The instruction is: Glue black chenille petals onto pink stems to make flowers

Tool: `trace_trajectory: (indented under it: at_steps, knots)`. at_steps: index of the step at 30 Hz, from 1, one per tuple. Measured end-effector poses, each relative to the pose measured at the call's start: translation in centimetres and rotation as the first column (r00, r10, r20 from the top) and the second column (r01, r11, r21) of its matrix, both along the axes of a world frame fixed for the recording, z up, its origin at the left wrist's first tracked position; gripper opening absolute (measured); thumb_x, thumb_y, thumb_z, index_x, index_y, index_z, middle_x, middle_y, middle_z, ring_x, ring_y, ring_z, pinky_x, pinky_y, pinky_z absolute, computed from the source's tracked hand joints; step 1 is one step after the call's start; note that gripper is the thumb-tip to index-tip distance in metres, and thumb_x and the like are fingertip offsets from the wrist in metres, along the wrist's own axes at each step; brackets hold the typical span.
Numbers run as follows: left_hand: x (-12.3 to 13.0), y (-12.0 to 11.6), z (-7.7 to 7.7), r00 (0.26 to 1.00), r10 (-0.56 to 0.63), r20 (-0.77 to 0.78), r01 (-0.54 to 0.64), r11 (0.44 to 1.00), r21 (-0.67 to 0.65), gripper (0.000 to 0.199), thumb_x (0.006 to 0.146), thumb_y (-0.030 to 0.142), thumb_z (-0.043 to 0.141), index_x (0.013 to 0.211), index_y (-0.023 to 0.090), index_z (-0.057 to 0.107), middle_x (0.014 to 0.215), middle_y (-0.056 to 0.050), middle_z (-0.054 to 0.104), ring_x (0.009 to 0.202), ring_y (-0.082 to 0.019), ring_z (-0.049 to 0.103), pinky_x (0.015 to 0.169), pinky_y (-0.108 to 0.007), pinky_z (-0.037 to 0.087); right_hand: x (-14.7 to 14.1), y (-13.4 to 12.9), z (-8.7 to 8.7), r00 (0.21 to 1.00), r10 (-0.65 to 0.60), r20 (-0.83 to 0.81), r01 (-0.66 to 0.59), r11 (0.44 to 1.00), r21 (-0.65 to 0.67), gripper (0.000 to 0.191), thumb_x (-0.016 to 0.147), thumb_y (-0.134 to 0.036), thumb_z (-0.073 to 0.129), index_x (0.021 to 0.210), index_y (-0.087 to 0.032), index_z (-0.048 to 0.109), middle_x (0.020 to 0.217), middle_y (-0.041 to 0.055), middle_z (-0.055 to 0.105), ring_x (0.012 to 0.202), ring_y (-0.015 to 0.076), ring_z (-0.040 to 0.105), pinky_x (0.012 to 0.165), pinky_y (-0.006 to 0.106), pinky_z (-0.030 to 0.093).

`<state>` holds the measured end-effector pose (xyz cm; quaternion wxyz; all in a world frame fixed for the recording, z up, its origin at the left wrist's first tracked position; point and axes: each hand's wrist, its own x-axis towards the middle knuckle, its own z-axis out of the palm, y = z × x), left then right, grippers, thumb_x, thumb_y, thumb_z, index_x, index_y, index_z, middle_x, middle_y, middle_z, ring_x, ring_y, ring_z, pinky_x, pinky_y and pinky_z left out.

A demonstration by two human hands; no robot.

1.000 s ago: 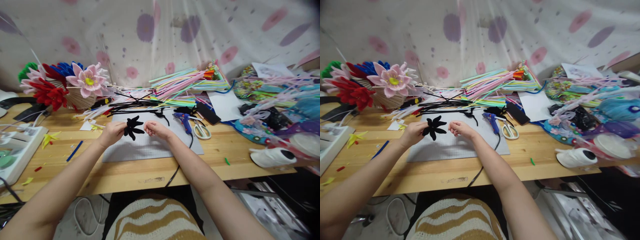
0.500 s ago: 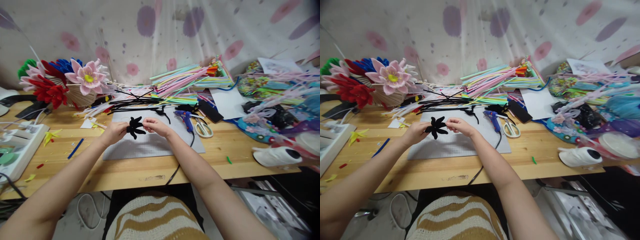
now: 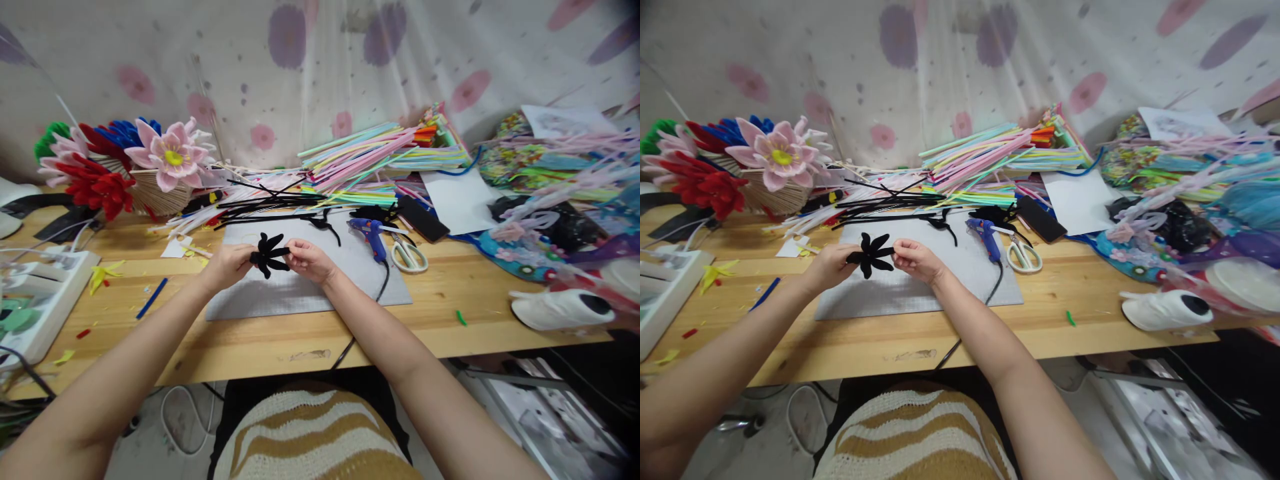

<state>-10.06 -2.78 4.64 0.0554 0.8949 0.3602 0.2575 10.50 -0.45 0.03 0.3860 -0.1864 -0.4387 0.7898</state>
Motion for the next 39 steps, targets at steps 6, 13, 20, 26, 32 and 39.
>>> trace_trajectory:
  at_steps: [6, 13, 20, 26, 32, 39]
  knots:
    - [0.0, -0.4, 0.8, 1.000, -0.014, 0.006, 0.015, 0.988, -0.153, 0.020, 0.079, 0.018, 0.042, 0.068, 0.018, 0.059, 0.065, -0.003, 0.065, 0.060, -0.012, 0.060, 0.057, -0.021, 0.044, 1.5, 1.4, 0.2, 0.973, 0.110, 0.202, -0.124, 0.991, 0.056, 0.042, 0.065, -0.054, 0.064, 0.063, -0.015, 0.047, 0.051, -0.0046, 0.044, 0.041, 0.0029, 0.031, 0.038, 0.017, 0.017]
    - [0.3, -0.2, 2.0, 0.997, -0.058, -0.056, 0.036, 0.944, -0.329, 0.022, 0.081, 0.021, 0.043, 0.070, 0.019, 0.062, 0.068, -0.001, 0.067, 0.061, -0.012, 0.060, 0.057, -0.021, 0.043, 1.5, 2.5, 1.5, 0.959, 0.084, 0.271, -0.135, 0.975, 0.176, 0.036, 0.069, -0.049, 0.062, 0.067, -0.015, 0.050, 0.052, -0.0062, 0.039, 0.043, 0.0029, 0.029, 0.041, 0.017, 0.017]
    - [0.5, 0.1, 1.5, 0.997, 0.014, -0.076, -0.039, 0.942, -0.332, 0.023, 0.079, 0.019, 0.044, 0.067, 0.019, 0.063, 0.066, 0.000, 0.066, 0.058, -0.010, 0.058, 0.055, -0.020, 0.041, 0.7, 1.5, 1.4, 0.997, 0.053, 0.049, -0.059, 0.990, 0.127, 0.033, 0.064, -0.040, 0.070, 0.062, -0.016, 0.047, 0.052, -0.0066, 0.040, 0.046, 0.0035, 0.029, 0.046, 0.019, 0.020]
    - [1.0, -0.1, 2.1, 0.995, -0.005, -0.104, -0.032, 0.936, -0.350, 0.024, 0.080, 0.018, 0.042, 0.067, 0.017, 0.062, 0.067, 0.000, 0.065, 0.060, -0.010, 0.058, 0.056, -0.019, 0.040, 0.3, 1.3, 1.1, 0.997, 0.037, -0.072, -0.031, 0.997, 0.071, 0.035, 0.061, -0.035, 0.072, 0.058, -0.016, 0.043, 0.052, -0.0066, 0.035, 0.047, 0.0041, 0.029, 0.047, 0.019, 0.020]
    - [0.8, -0.2, 2.1, 0.996, -0.041, -0.084, 0.015, 0.956, -0.294, 0.022, 0.081, 0.017, 0.042, 0.070, 0.017, 0.060, 0.067, -0.001, 0.064, 0.062, -0.010, 0.058, 0.061, -0.020, 0.042, 0.7, 1.8, 0.9, 0.995, 0.102, -0.019, -0.101, 0.994, 0.051, 0.037, 0.062, -0.038, 0.071, 0.060, -0.017, 0.041, 0.052, -0.0065, 0.035, 0.047, 0.0047, 0.029, 0.047, 0.019, 0.021]
    - [0.6, -0.1, 2.1, 0.987, -0.074, -0.141, -0.003, 0.877, -0.481, 0.022, 0.081, 0.021, 0.042, 0.072, 0.016, 0.062, 0.069, -0.002, 0.064, 0.063, -0.011, 0.057, 0.058, -0.020, 0.039, 1.3, 2.6, 2.1, 0.975, 0.094, 0.200, -0.140, 0.964, 0.227, 0.040, 0.073, -0.052, 0.057, 0.064, -0.015, 0.046, 0.052, -0.0068, 0.033, 0.045, 0.0036, 0.024, 0.043, 0.018, 0.015]
